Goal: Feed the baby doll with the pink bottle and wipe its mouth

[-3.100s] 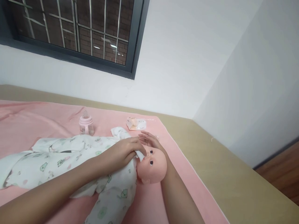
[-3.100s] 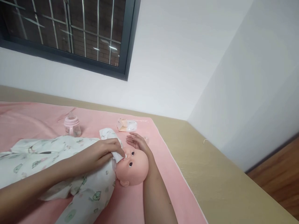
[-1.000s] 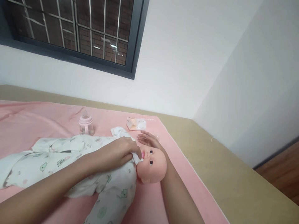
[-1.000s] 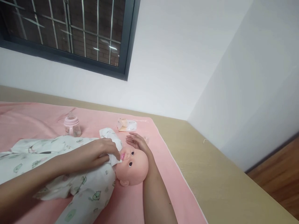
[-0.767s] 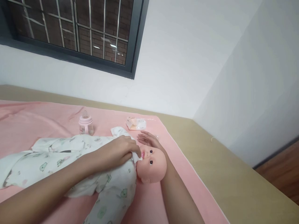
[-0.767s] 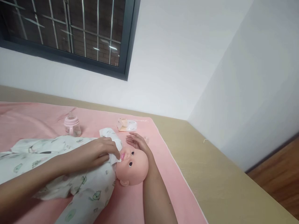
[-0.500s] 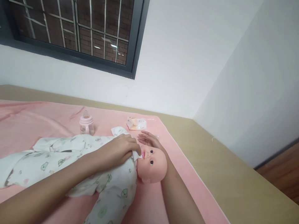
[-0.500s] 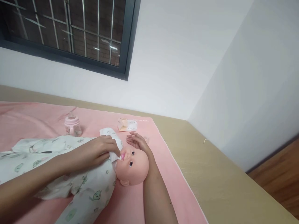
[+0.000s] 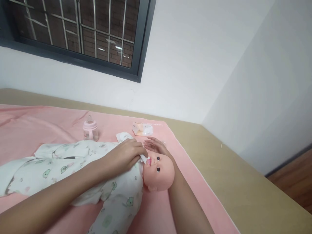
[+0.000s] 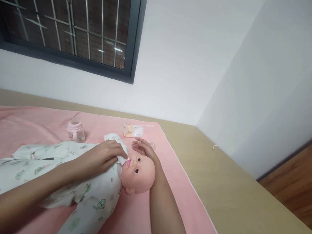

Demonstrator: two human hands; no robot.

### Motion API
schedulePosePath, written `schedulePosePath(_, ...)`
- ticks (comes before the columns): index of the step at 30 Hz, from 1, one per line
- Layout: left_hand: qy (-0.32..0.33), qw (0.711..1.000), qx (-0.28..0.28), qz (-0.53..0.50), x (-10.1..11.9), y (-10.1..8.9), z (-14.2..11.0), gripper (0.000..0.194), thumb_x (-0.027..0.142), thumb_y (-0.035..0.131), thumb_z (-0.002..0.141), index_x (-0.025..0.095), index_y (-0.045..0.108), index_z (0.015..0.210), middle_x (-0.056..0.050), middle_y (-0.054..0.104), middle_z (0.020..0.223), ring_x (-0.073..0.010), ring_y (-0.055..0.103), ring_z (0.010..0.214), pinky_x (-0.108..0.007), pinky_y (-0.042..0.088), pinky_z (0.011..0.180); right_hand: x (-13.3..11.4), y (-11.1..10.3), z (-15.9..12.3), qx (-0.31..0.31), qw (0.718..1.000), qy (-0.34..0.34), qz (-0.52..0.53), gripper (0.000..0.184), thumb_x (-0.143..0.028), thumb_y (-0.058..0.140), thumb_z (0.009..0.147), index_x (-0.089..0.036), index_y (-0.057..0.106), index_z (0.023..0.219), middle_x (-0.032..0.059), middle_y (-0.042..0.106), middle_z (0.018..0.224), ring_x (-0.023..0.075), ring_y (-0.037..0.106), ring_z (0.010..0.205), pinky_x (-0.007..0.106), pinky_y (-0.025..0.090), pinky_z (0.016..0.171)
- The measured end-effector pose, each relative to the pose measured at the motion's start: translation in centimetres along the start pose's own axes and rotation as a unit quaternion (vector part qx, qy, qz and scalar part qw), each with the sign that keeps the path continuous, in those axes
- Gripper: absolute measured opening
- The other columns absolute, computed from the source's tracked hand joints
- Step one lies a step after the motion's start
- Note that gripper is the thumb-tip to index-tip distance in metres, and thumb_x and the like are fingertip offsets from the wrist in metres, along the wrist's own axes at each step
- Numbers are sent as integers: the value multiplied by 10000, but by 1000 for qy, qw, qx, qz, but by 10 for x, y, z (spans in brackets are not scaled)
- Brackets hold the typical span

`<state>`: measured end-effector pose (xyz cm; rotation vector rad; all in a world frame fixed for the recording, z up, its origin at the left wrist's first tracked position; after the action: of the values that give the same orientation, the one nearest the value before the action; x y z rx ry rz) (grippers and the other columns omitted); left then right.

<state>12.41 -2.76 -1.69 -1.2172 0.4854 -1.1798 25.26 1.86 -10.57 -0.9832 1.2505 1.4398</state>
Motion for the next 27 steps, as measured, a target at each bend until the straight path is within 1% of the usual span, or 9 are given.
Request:
schedulePosePath(4, 0, 1000, 11, -8, 0, 0, 0, 393, -17, 405, 804, 197, 683, 978, -26, 662, 935, -200, 558, 886, -324, 404, 806, -6, 5, -6, -19, 999, -26, -17, 510, -268, 756, 694, -302, 592, 1176, 40, 596, 1281, 218, 540, 1236, 395, 405, 1092)
schedulePosePath(7, 3, 1000, 17, -7, 0, -1, -1, 416, -13, 399, 805, 208, 688, 1006, -27, 662, 938, -202, 552, 882, -333, 404, 809, -10, 6, -10, -19, 999, -38, -22, 547, -258, 771, 673, -311, 591, 1187, 35, 587, 1291, 222, 531, 1245, 400, 402, 1096)
schedulePosePath(12, 4, 1000, 16, 1, 1, 0, 0, 428, -19, 404, 790, 207, 699, 1004, -32, 660, 921, -208, 549, 870, -346, 405, 797, -11, 5, -5, 0, 1000, -9, -15, 508, -318, 799, 618, -296, 638, 1099, 32, 624, 1229, 232, 535, 1235, 415, 394, 1101)
schedulePosePath(15, 5, 1000, 22, -4, 0, 0, 0, 435, -20, 400, 783, 204, 700, 1005, -35, 663, 927, -212, 552, 877, -357, 408, 808, -10, 5, -2, -2, 1000, 10, -10, 494, -339, 806, 601, -296, 650, 1067, 35, 631, 1214, 240, 540, 1227, 423, 393, 1100)
schedulePosePath(19, 10, 999, 42, -15, 1, -3, -2, 433, 5, 378, 803, 207, 691, 1024, -43, 664, 958, -213, 560, 901, -358, 422, 816, -11, 5, -6, -6, 1000, -1, -16, 545, -315, 809, 596, -295, 633, 1111, 40, 606, 1256, 241, 540, 1229, 425, 390, 1106)
schedulePosePath(22, 21, 997, 54, -43, 4, -7, -3, 436, 5, 360, 804, 204, 685, 1016, -41, 668, 967, -197, 572, 930, -340, 433, 851, -12, 4, -7, -1, 1000, -11, -23, 500, -320, 803, 605, -298, 645, 1079, 34, 595, 1270, 236, 536, 1231, 412, 391, 1106)
schedulePosePath(27, 14, 995, 30, -97, 9, -8, -3, 438, -8, 372, 783, 208, 685, 1003, -30, 669, 991, -176, 582, 958, -313, 446, 891, -8, 5, 2, 4, 1000, 18, 0, 449, -346, 806, 600, -278, 660, 1019, 40, 616, 1225, 243, 557, 1196, 425, 403, 1094)
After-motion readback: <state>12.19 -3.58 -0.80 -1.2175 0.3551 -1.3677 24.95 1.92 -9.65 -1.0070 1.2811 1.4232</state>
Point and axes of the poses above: each hand's wrist, its own z-axis towards the middle knuckle, its own y-axis out of the palm, x = y × z, the point moved 10 cm from there along z, towards the middle knuckle
